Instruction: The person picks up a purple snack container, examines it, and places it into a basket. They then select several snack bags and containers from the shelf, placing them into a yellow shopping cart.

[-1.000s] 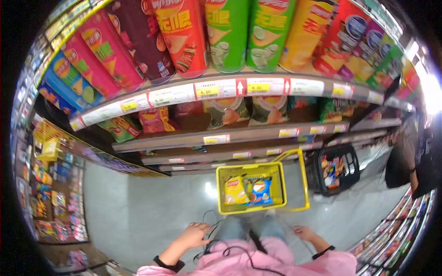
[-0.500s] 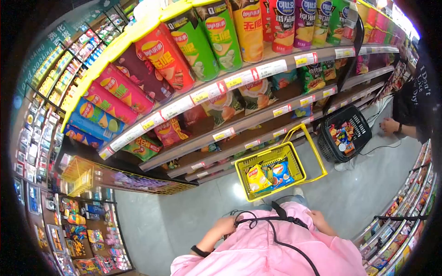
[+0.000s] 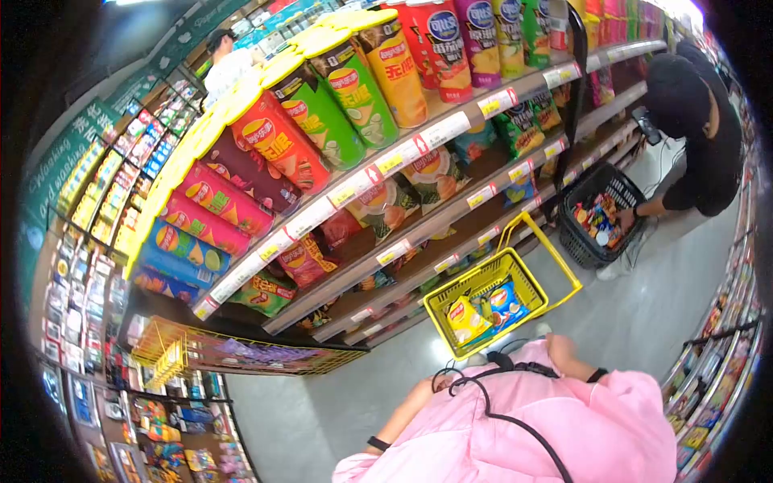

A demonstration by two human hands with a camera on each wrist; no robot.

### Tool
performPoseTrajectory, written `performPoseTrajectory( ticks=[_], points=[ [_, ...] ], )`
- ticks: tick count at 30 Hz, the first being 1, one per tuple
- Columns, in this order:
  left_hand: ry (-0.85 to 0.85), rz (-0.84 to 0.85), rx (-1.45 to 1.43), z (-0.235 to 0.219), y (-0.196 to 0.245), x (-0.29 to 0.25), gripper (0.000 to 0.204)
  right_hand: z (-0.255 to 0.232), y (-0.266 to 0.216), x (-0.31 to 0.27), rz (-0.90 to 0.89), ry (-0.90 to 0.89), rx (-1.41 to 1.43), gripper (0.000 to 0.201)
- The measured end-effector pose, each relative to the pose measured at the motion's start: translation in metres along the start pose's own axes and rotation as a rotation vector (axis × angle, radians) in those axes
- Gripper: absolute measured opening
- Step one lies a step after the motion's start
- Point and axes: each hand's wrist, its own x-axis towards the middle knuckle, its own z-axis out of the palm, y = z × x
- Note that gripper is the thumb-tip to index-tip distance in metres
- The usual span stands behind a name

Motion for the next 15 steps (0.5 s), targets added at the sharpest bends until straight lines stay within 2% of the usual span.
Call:
performPoseTrajectory(
  ticks=[4, 7, 8, 10, 15],
  points=[
    [0.015, -0.013, -0.127, 0.003, 0.01, -0.006, 0.033, -0.01, -0.013, 0.001, -0.091, -0.105, -0.083, 0.017],
    [-0.1, -0.087, -0.401, 0.008, -0.006, -0.015, 0.031, 0.011, -0.002, 0.01, -0.149, -0.14, -0.153, 0.016],
    [-0.126, -0.046, -0.452, 0.001, 0.013, -0.016, 0.029, 0.015, -0.004, 0.013, -0.162, -0.149, -0.178, 0.017],
    [-0.139, -0.07, -0.454, 0.003, 0.012, -0.016, 0.028, 0.014, -0.009, 0.015, -0.248, -0.169, -0.179, 0.017],
    [-0.175, -0.159, -0.694, 0.011, -0.013, -0.016, 0.033, 0.013, -0.008, 0.019, -0.224, -0.231, -0.092, 0.016]
  ],
)
